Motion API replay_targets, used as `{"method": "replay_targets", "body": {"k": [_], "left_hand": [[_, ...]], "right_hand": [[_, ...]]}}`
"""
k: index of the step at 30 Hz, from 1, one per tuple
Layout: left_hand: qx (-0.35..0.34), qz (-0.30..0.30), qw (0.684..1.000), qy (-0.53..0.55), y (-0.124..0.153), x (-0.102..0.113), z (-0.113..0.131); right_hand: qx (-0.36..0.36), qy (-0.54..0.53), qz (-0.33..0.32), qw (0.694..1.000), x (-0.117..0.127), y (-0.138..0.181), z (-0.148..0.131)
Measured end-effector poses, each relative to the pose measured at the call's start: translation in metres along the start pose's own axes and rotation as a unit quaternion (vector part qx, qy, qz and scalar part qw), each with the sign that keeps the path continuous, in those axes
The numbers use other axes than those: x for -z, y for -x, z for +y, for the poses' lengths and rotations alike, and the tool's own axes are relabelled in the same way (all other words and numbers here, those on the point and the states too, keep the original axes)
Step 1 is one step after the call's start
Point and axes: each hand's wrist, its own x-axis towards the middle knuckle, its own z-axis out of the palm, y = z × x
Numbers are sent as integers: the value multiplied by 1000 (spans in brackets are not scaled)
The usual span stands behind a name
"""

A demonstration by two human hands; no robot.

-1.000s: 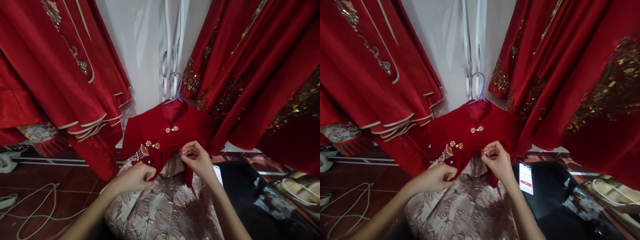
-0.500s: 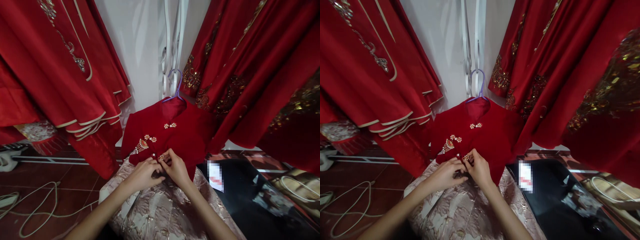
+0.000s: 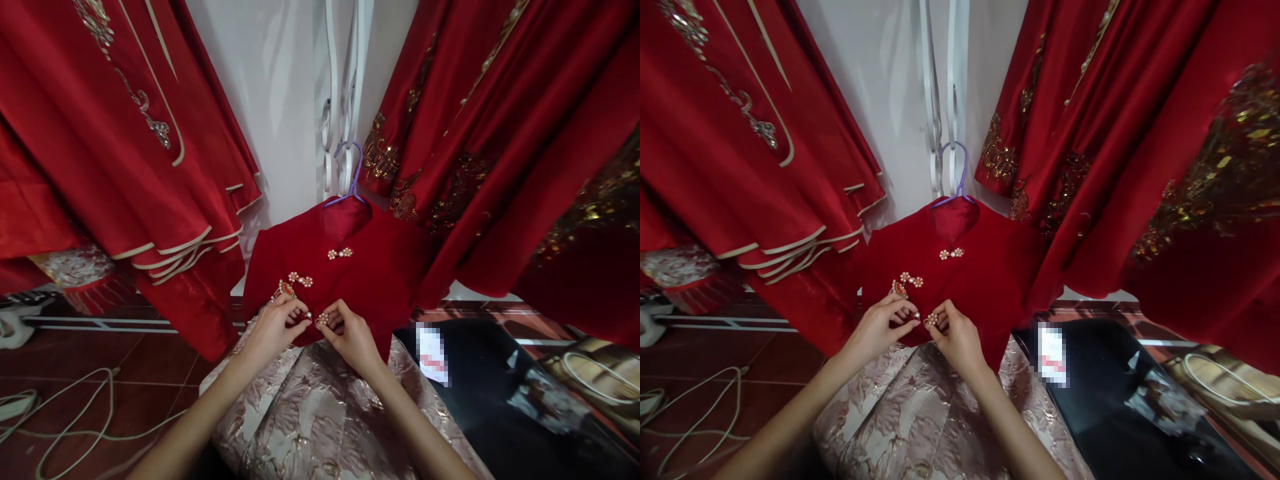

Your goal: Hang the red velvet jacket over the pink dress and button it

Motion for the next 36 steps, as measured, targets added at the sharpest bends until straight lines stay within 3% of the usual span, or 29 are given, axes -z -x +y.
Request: {"method": "replay_targets", "body": {"k": [4, 11, 16, 23, 36], "left_hand": [[-5, -23, 999, 21, 1, 0, 8], [102, -62, 979, 164, 0, -5, 8], [102, -66, 967, 223, 0, -11, 4], [89, -17, 980, 176, 0, -8, 3], [82, -18, 991, 108, 0, -7, 2]], "right_hand": [[-2, -15, -3, 1000, 3, 0, -3], [-20, -74, -2, 997, 7, -1, -13], [5, -95, -21, 995, 7, 2, -19], [9, -83, -6, 997, 6, 2, -18], [28, -89, 14, 996, -3, 4, -14]]}}
